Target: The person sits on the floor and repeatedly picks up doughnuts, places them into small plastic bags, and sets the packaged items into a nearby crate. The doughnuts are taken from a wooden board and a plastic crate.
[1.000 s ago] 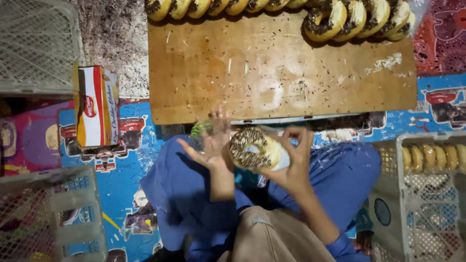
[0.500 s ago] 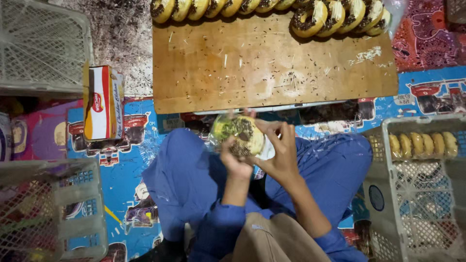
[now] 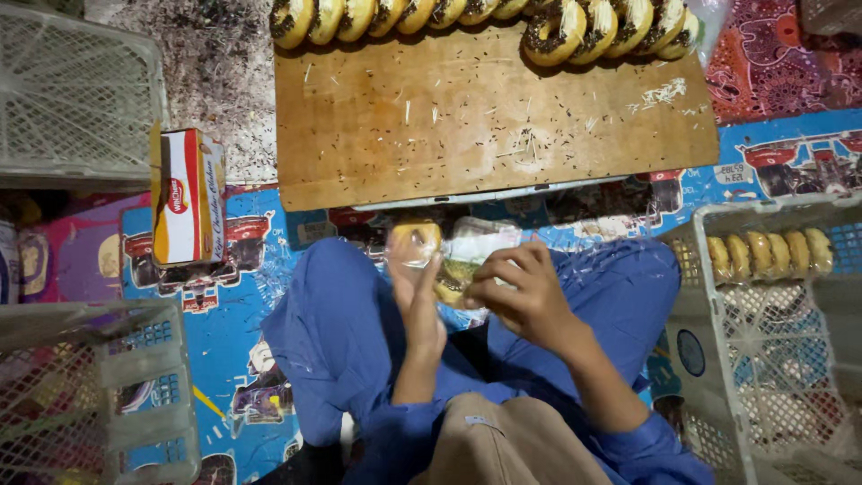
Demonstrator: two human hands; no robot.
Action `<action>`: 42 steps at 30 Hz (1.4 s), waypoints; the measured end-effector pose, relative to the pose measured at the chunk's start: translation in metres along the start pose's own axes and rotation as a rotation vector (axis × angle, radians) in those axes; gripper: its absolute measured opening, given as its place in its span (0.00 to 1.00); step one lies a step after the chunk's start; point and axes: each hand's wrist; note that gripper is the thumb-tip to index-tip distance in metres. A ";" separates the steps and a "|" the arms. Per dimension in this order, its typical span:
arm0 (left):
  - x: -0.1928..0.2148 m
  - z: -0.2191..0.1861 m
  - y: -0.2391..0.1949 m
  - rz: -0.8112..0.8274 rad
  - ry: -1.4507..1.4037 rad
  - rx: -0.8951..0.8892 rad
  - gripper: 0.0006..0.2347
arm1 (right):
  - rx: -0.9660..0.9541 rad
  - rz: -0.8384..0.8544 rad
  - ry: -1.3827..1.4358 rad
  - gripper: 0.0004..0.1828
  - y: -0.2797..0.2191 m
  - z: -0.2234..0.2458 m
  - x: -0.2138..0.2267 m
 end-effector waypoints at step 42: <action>0.010 -0.096 -0.013 0.649 0.858 -0.041 0.04 | 0.166 0.042 -0.052 0.19 0.049 0.025 0.027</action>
Point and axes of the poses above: each hand's wrist, its own y-axis towards the middle knuckle, its own x-axis out of the back of the hand, z = x × y, and after that the axes turned 1 degree about -z, right-handed
